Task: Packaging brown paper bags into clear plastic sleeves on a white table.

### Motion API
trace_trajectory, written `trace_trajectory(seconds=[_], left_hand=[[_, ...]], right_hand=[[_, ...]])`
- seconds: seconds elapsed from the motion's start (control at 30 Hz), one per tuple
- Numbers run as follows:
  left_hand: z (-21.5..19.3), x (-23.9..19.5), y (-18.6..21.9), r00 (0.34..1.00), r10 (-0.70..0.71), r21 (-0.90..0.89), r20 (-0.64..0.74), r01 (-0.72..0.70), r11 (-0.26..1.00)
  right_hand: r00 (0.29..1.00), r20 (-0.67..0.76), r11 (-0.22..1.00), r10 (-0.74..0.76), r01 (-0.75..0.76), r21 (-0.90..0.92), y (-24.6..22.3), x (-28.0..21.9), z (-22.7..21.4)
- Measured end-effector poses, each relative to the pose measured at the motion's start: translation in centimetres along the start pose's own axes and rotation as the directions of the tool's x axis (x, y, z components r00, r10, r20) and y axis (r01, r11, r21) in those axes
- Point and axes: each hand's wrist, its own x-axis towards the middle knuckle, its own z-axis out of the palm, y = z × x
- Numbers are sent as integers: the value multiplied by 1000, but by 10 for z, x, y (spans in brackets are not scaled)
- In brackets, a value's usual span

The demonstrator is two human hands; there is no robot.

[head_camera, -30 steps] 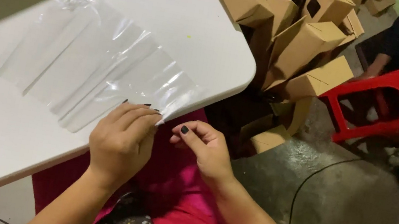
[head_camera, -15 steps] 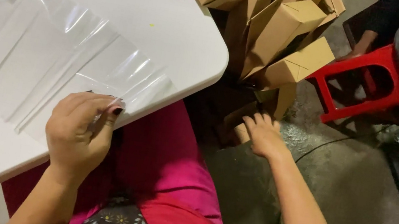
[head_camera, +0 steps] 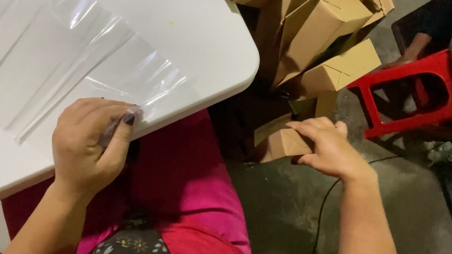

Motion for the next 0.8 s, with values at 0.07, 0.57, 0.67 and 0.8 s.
trace_trajectory(seconds=[0.07, 0.57, 0.67, 0.8], left_hand=[[-1, -1, -3, 1000, 5, 4, 4, -5, 1000], [-51, -20, -16, 968, -82, -168, 239, 125, 978], [-73, -21, -18, 951, -64, -190, 302, 126, 974], [-108, -19, 1, 947, -10, -162, 322, 65, 985]], right_hand=[[986, -112, 980, -120, 136, 145, -5, -7, -28], [999, 6, 490, -43, 16, 872, -167, 66, -111], [998, -22, 432, -65, 48, 901, -188, 91, -111], [978, -175, 338, -115, 204, 919, -193, 127, -88]])
